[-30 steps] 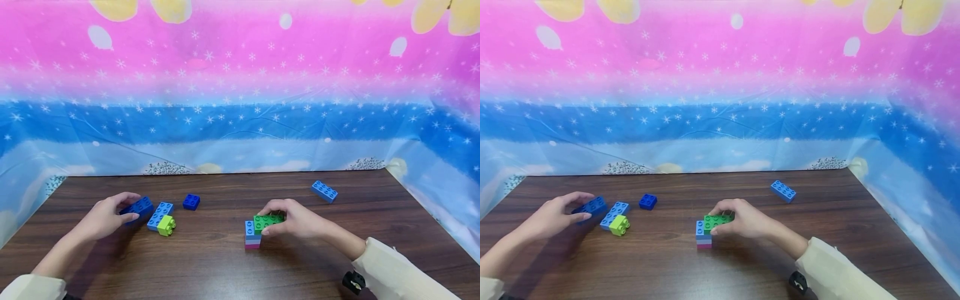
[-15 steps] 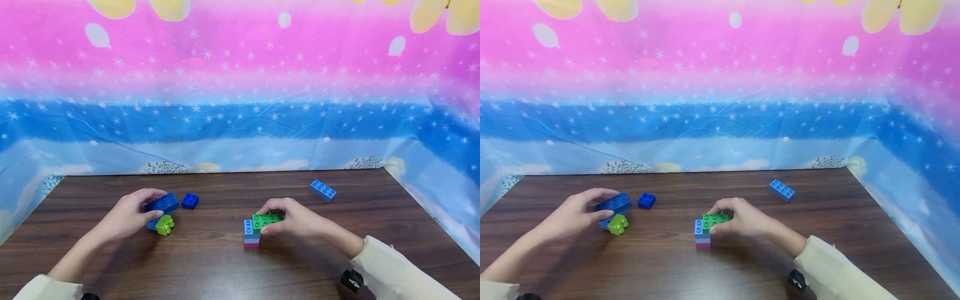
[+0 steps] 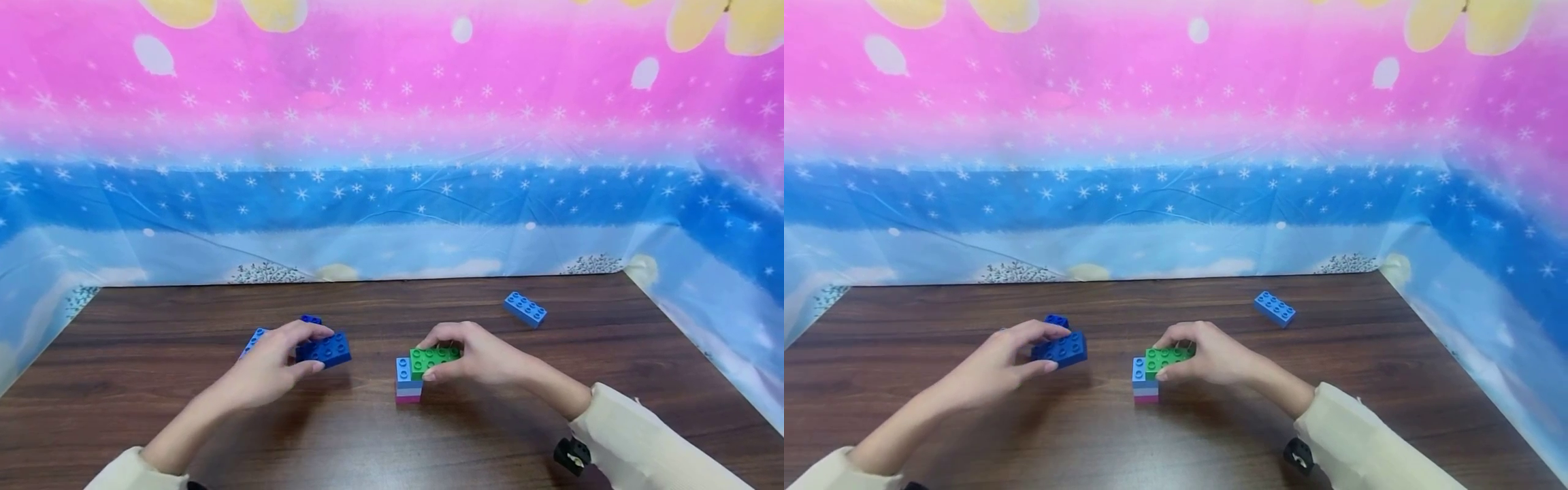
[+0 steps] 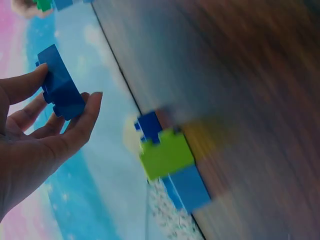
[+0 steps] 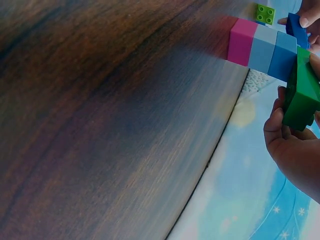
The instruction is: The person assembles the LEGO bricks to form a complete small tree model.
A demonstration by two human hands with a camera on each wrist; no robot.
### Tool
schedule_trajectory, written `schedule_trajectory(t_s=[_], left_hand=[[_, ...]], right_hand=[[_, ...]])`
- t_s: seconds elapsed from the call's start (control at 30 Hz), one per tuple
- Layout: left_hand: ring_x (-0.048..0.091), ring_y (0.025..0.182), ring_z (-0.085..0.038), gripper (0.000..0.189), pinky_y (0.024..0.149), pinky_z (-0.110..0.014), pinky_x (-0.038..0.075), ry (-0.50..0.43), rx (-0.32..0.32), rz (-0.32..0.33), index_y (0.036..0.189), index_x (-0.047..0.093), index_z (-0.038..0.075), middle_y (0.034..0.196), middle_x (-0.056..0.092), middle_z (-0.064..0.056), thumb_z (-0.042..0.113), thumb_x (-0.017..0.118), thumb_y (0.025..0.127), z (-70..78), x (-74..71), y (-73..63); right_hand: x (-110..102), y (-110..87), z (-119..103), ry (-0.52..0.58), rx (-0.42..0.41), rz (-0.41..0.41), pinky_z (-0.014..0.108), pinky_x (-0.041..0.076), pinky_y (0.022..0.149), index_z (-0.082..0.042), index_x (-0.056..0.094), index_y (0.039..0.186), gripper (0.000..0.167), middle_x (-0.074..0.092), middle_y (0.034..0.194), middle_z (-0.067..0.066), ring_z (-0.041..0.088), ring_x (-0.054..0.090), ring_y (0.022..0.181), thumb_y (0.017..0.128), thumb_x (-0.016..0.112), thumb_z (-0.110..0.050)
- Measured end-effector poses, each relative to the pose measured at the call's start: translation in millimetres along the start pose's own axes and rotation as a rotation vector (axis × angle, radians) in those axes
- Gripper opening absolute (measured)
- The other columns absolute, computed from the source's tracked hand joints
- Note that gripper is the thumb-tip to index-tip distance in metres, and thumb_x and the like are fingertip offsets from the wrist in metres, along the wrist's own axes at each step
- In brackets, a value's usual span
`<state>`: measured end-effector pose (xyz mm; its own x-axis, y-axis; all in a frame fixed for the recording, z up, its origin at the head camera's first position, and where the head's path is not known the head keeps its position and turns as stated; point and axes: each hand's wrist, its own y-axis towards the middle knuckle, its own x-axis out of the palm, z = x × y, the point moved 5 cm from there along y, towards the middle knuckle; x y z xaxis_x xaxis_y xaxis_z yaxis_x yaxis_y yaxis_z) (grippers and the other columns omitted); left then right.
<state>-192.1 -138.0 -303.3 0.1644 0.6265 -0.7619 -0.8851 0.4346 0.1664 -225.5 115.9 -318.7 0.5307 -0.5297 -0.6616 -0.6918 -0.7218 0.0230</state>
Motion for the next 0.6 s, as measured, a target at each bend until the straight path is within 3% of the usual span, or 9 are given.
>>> schedule_trajectory(t_s=[0.17,0.6], left_hand=[[0.052,0.105,-0.025,0.032,0.079,-0.040,0.045,-0.037,0.019,-0.046,0.119,0.056,0.010,0.117,0.055,-0.008,0.009,0.061,0.088,10.5,15.1,4.6],[0.052,0.099,-0.019,0.034,0.079,-0.037,0.046,-0.113,0.096,-0.066,0.121,0.055,0.009,0.115,0.055,-0.006,0.007,0.061,0.087,31.1,35.4,13.8]], right_hand=[[0,-0.1,-1,-0.004,-0.003,0.002,0.028,0.046,0.069,-0.014,0.062,0.110,0.031,0.059,0.095,-0.005,0.015,0.053,0.080,0.082,0.070,-0.026],[1,0.3,0,0.000,-0.012,0.001,0.028,0.046,0.068,-0.014,0.062,0.110,0.031,0.059,0.095,-0.005,0.014,0.052,0.079,0.082,0.069,-0.025]])
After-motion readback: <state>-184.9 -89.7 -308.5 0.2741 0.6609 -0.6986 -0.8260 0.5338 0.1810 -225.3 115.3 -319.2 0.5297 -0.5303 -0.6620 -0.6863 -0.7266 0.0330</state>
